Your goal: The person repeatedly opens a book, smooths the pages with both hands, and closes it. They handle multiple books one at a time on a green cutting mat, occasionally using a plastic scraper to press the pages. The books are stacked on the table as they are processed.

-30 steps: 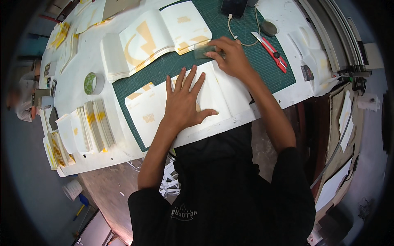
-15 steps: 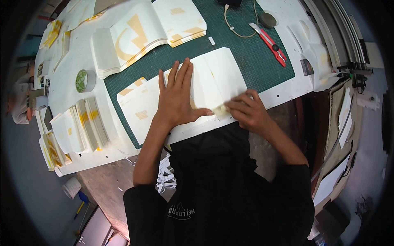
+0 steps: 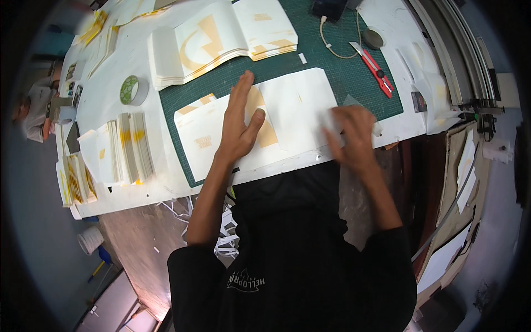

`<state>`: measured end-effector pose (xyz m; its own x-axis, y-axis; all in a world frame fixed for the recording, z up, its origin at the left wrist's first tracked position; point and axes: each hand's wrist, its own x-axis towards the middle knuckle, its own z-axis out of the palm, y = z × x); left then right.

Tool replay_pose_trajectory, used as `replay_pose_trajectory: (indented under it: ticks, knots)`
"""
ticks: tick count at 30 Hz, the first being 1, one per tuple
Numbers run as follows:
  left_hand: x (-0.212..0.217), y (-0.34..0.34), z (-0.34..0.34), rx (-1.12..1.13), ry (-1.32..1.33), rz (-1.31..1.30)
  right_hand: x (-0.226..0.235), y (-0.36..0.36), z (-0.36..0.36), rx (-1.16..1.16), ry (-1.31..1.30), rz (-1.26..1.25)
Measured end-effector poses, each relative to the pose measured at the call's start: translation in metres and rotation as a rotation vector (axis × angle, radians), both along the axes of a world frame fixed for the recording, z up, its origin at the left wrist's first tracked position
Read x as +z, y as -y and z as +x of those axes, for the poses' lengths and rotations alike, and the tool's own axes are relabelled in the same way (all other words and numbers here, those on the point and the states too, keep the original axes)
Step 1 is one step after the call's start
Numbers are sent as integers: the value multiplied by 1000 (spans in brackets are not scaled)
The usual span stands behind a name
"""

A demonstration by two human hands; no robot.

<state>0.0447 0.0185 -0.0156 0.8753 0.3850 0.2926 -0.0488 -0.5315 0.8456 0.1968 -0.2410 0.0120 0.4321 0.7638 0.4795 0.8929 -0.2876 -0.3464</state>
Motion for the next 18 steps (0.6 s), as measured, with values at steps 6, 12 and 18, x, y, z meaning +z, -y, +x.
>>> replay_pose_trajectory:
  ticks: [6, 12, 18]
  knots:
    - [-9, -3, -6, 28, 34, 18, 9, -57, -70, 230, 39, -265]
    - [-4, 2, -4, 51, 49, 16, -1, -65, -87, 114, 209, -268]
    - [-6, 5, -6, 74, 39, 36, -12, -46, -65, -35, 30, -5]
